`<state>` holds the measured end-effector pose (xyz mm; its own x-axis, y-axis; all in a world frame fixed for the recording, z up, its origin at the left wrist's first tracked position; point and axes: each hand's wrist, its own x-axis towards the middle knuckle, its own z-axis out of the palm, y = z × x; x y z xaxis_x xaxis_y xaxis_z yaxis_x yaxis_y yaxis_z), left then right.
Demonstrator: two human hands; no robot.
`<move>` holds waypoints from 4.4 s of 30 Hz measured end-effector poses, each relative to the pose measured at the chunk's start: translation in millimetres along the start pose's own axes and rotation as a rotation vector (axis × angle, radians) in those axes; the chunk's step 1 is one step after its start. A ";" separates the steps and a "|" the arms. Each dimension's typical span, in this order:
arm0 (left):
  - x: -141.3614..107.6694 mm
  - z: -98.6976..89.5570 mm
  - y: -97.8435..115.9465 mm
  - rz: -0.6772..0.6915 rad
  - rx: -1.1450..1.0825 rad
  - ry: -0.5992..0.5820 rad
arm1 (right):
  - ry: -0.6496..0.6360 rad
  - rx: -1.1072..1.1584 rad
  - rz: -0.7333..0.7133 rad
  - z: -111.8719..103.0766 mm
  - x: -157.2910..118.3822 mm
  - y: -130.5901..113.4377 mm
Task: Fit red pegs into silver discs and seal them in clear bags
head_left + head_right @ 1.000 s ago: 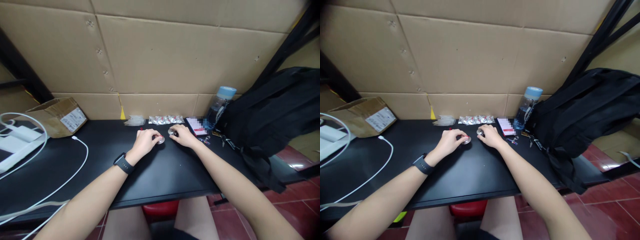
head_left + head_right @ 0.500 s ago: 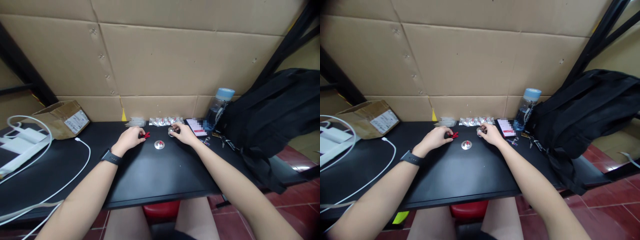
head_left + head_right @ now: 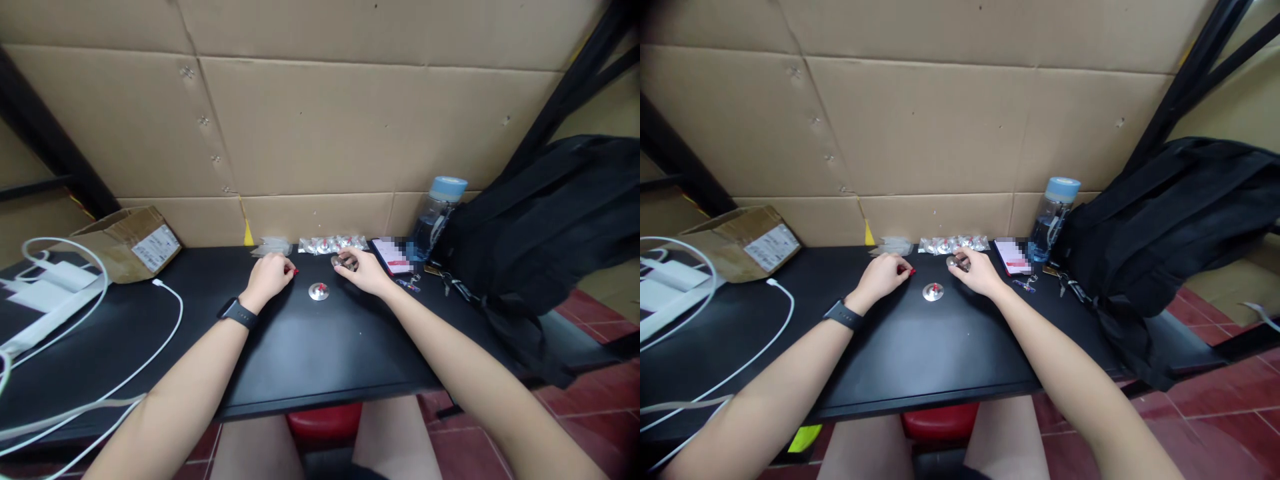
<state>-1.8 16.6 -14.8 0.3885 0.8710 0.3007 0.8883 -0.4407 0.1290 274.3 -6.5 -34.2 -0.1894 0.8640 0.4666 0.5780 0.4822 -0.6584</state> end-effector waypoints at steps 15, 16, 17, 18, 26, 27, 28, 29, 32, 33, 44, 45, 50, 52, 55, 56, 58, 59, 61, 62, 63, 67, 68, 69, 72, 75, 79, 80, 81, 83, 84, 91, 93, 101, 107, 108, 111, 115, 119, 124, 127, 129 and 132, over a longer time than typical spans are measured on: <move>-9.3 -13.1 36.2 -0.046 -0.395 0.165 | -0.013 0.233 -0.112 9.1 -9.0 -28.6; -10.6 -14.4 42.2 -0.041 -0.462 0.171 | 0.003 0.287 -0.116 10.9 -10.4 -32.1; -11.8 -14.9 47.5 -0.040 -0.519 0.176 | 0.014 0.336 -0.123 12.7 -11.8 -35.5; -12.7 -14.7 51.9 -0.041 -0.568 0.182 | 0.021 0.374 -0.130 14.4 -13.2 -38.8; -16.5 -8.9 62.3 0.003 -0.658 0.282 | 0.052 0.432 -0.178 20.1 -20.0 -50.8; -16.9 -9.9 62.7 -0.002 -0.647 0.293 | 0.051 0.431 -0.184 19.6 -20.3 -51.1; -17.4 -11.2 63.2 -0.011 -0.642 0.302 | 0.047 0.432 -0.189 18.9 -20.5 -51.3; -17.9 -12.7 63.6 -0.019 -0.641 0.309 | 0.043 0.433 -0.191 18.2 -20.8 -51.6; -19.3 -16.8 65.1 -0.026 -0.628 0.311 | 0.036 0.440 -0.178 17.1 -21.5 -52.7; -19.7 -17.9 65.6 -0.024 -0.613 0.310 | 0.036 0.444 -0.172 17.2 -21.7 -53.1; -26.3 -18.5 73.6 -0.021 -0.389 0.407 | -0.009 0.384 -0.074 13.4 -17.2 -51.1; -26.5 -18.1 73.9 -0.018 -0.378 0.405 | -0.005 0.335 -0.100 12.3 -16.9 -50.8; -26.4 -19.9 74.3 0.023 -0.371 0.356 | -0.009 0.236 -0.140 8.8 -15.8 -52.7; -26.2 -22.5 74.7 0.052 -0.401 0.349 | -0.008 0.203 -0.150 7.2 -15.0 -53.7; -25.8 -24.9 75.5 0.081 -0.503 0.336 | 0.003 0.111 -0.207 3.0 -13.4 -54.2; -25.5 -24.4 75.7 0.096 -0.512 0.307 | -0.001 0.082 -0.230 1.3 -13.1 -54.1; -24.6 -20.9 75.0 0.130 -0.457 0.213 | -0.020 0.044 -0.263 -2.4 -12.6 -53.5; -24.0 -18.3 74.1 0.142 -0.410 0.161 | -0.026 0.032 -0.269 -4.3 -12.4 -52.9; -23.2 -13.0 70.9 0.158 -0.351 0.079 | -0.034 0.005 -0.273 -8.2 -11.9 -50.6; -23.1 -10.9 68.7 0.165 -0.346 0.062 | -0.043 -0.014 -0.278 -10.2 -11.4 -48.7; -23.1 -9.5 66.5 0.172 -0.351 0.061 | -0.058 -0.036 -0.285 -12.3 -10.9 -46.5; -24.2 -8.6 59.7 0.274 -0.339 0.015 | -0.226 -0.176 -0.228 -20.6 -9.5 -35.2; -24.3 -8.4 59.1 0.309 -0.313 -0.027 | -0.273 -0.214 -0.179 -22.4 -9.6 -32.7; -24.1 -7.9 58.8 0.337 -0.280 -0.068 | -0.310 -0.240 -0.125 -23.9 -10.0 -30.5; -21.8 -4.2 58.0 0.344 -0.175 -0.105 | -0.359 -0.237 -0.028 -27.4 -11.7 -26.6; -18.7 -0.8 54.6 0.305 -0.143 -0.074 | -0.435 -0.217 -0.047 -29.9 -12.3 -25.2; -16.6 -0.4 50.9 0.247 -0.360 -0.029 | -0.473 -0.176 -0.056 -29.5 -11.6 -25.4; -16.5 -0.6 51.5 0.216 -0.439 -0.017 | -0.451 -0.143 -0.058 -28.0 -11.7 -26.0; -16.5 -0.5 52.8 0.174 -0.515 -0.002 | -0.422 -0.089 -0.048 -25.6 -12.0 -26.9; -16.3 0.5 57.1 0.077 -0.651 0.039 | -0.362 0.100 0.029 -18.4 -13.2 -29.5; -16.1 1.6 59.7 0.035 -0.724 0.062 | -0.331 0.226 0.088 -13.9 -13.9 -31.0; -13.4 14.0 66.5 -0.088 -1.098 0.158 | -0.193 0.831 0.300 8.1 -18.3 -39.4; -14.3 17.3 66.4 -0.084 -1.086 0.142 | -0.197 0.882 0.329 7.6 -19.0 -40.8; -9.2 0.9 47.0 0.047 -0.965 0.048 | -0.185 0.798 0.308 5.3 -18.2 -43.7; -2.4 -18.0 -46.5 -0.138 -0.081 0.258 | -0.158 0.683 0.279 -2.9 -15.0 -39.1; -2.2 -15.7 -56.8 -0.193 -0.013 0.256 | -0.150 0.668 0.283 -3.6 -14.8 -37.9; 0.3 -8.9 -69.2 -0.233 0.081 0.240 | -0.122 0.634 0.278 -3.7 -13.9 -33.2; 2.4 -22.4 -61.2 -0.219 0.074 0.315 | -0.084 0.610 0.242 -5.7 -10.3 -25.0; -3.8 -44.5 -32.6 -0.020 -0.253 0.370 | -0.045 0.547 0.202 -12.9 -3.7 -19.1; -6.7 -25.6 29.7 0.340 -0.470 0.168 | 0.015 0.438 0.150 -19.5 1.1 -14.2; -5.2 -2.3 52.0 0.454 -0.316 0.018 | 0.021 0.379 0.112 -22.5 -0.1 -10.1; -6.6 7.7 56.9 0.472 -0.223 -0.029 | -0.019 0.341 0.078 -25.5 -1.5 -8.7; -11.8 11.6 58.7 0.480 -0.137 -0.042 | -0.121 0.205 -0.014 -32.7 -3.7 -10.9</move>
<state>48.6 -17.0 -21.7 0.7577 0.5694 0.3190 0.5673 -0.8162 0.1093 294.6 -19.8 -9.4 -0.2970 0.8620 0.4108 0.4034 0.5032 -0.7642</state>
